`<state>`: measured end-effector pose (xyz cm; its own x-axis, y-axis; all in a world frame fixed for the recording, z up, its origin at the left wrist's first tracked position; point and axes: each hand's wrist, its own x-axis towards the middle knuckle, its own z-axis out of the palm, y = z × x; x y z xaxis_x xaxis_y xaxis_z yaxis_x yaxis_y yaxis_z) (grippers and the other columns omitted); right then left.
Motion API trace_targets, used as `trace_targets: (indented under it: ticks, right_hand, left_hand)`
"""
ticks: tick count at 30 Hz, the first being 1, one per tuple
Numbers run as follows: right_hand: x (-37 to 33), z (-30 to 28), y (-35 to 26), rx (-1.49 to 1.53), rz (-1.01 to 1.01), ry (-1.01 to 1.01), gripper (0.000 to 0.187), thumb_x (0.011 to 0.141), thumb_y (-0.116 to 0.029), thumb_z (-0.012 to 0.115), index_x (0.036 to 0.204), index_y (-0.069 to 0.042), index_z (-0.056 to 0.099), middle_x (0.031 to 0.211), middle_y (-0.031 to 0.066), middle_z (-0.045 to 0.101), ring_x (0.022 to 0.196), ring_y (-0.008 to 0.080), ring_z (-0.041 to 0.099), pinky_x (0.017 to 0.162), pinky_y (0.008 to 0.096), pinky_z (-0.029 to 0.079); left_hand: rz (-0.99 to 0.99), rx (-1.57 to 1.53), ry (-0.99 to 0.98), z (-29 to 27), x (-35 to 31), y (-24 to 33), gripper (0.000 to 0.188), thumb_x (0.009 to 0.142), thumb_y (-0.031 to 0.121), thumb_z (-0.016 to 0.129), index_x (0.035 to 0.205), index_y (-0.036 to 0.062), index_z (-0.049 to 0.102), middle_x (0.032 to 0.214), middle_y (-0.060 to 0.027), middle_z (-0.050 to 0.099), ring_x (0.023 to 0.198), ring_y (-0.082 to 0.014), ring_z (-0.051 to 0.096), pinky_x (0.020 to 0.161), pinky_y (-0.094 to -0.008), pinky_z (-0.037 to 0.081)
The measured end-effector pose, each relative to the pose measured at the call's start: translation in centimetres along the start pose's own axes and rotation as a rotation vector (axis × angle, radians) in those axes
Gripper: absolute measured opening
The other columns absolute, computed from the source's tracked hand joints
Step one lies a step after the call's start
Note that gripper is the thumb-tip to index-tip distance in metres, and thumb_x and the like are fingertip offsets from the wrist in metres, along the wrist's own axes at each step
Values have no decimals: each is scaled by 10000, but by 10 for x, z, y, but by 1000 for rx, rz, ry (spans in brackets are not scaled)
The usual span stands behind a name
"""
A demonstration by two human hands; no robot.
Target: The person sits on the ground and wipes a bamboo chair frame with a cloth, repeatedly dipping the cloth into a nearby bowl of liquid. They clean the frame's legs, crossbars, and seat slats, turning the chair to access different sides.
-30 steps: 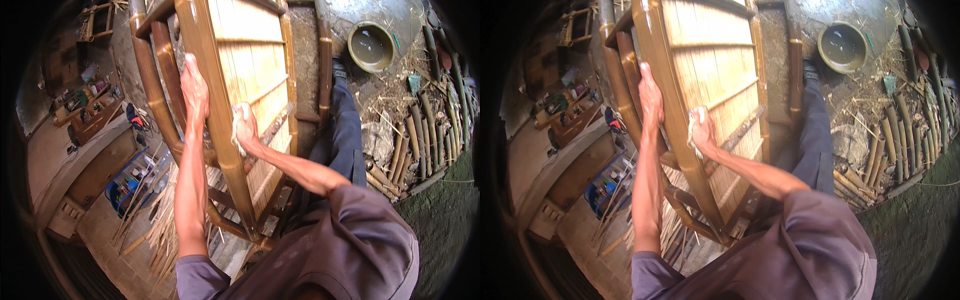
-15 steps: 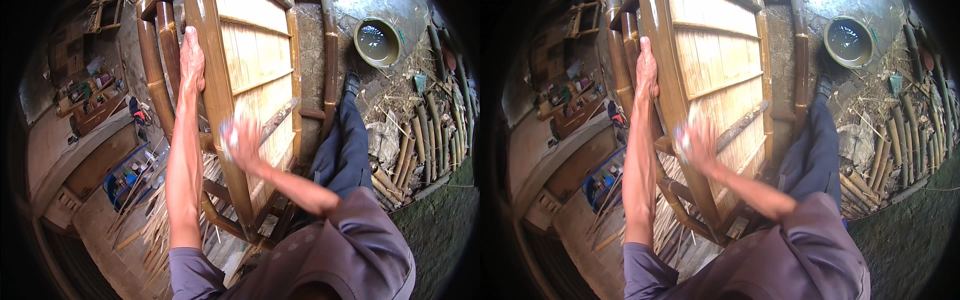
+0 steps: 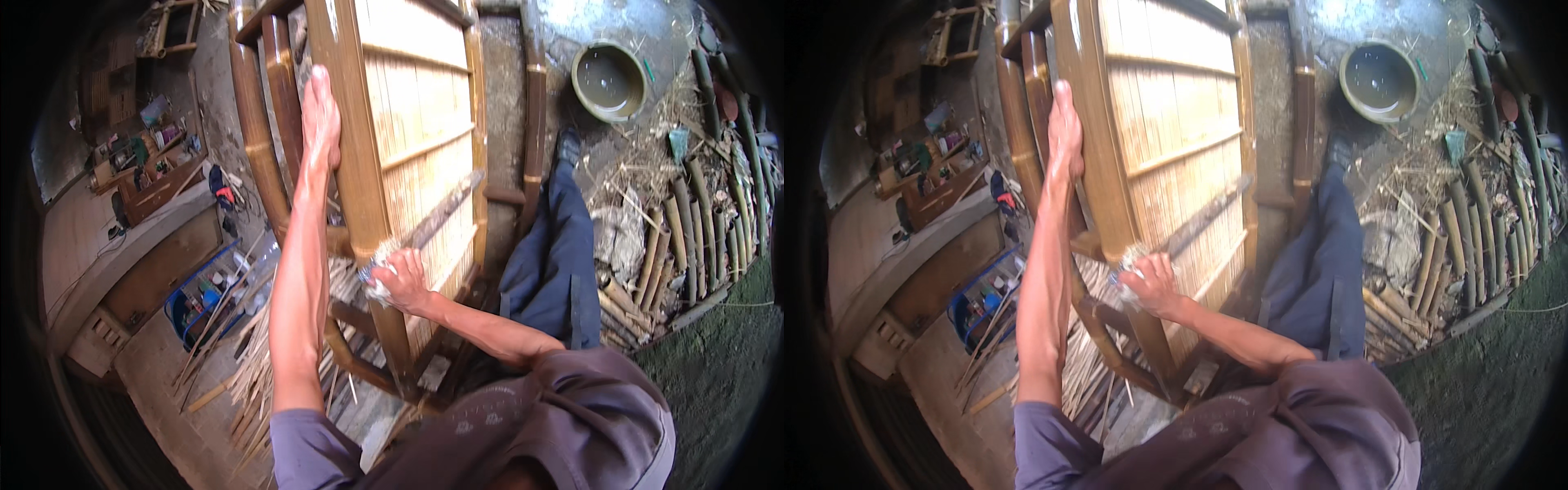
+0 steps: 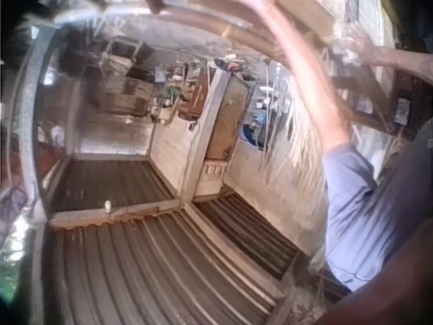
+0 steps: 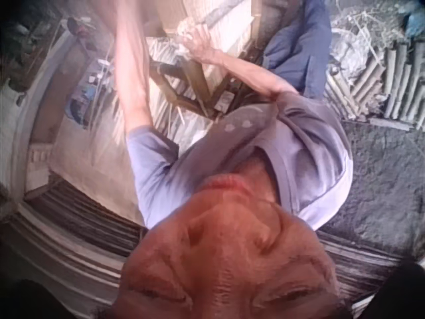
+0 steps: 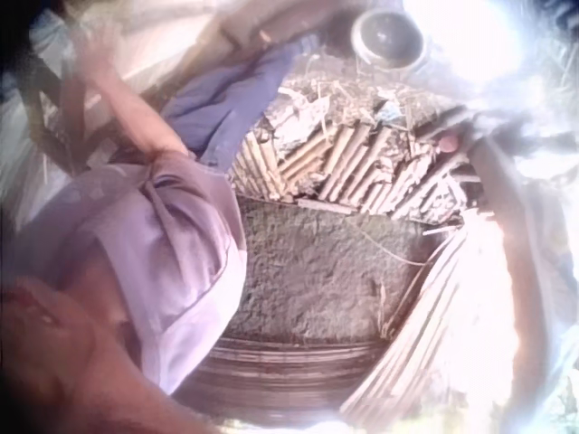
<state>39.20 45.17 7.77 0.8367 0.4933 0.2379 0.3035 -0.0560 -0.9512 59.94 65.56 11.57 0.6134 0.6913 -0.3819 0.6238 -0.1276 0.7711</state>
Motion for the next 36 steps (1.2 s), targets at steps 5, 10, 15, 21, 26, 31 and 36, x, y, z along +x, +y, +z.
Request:
trace_targets:
  ticks: [5,10,15,21,26,31,36]
  right_hand:
    - [243,-25,79,81,420,243,346,863,-244,616,1150,-82,509,1123,198,510,1069,392,490,893,542,378]
    - [264,-97,167,54,348,188,326,894,-282,624,1112,-50,553,1033,168,581,1021,348,552,893,475,436]
    - [167,-247,399,-23,878,517,236,923,-255,615,1007,-36,605,833,129,653,697,234,634,694,375,518]
    - [97,-400,644,-1004,777,154,555,892,-525,551,1091,-8,579,1023,237,617,880,435,613,772,504,483]
    - [78,-416,758,-1325,488,-114,500,930,-404,533,1357,-148,484,1341,257,467,1183,410,514,968,481,437]
    - [112,-352,730,277,1202,150,435,934,-427,541,1141,-53,618,1008,126,666,936,231,640,802,318,479]
    - [207,-310,446,1009,1137,293,311,924,-368,587,1116,-123,594,996,39,639,833,162,634,678,308,536]
  left_hand:
    - [100,89,40,22,-5,40,680,1003,542,323,1320,-39,479,1242,-160,576,1126,-249,523,980,-369,396]
    - [70,74,57,6,3,15,563,1035,421,366,1289,-60,512,1243,-92,566,1106,-165,496,1002,-304,379]
    - [-60,6,71,14,-5,30,633,1025,480,329,1333,-57,462,1311,-109,536,1165,-210,512,1029,-325,387]
    - [-290,-12,283,-10,-19,37,635,960,628,354,1258,97,533,1056,-26,602,898,-133,584,760,-282,503]
    - [-243,149,553,8,-25,55,667,920,694,348,1180,119,561,920,-17,602,774,-123,593,627,-272,509]
    - [-240,210,537,22,-19,45,699,918,705,326,1180,98,554,913,-18,603,775,-126,600,619,-269,511]
    - [-311,74,300,4,-22,49,750,930,679,351,1293,43,513,1117,-63,595,993,-156,567,836,-323,494]
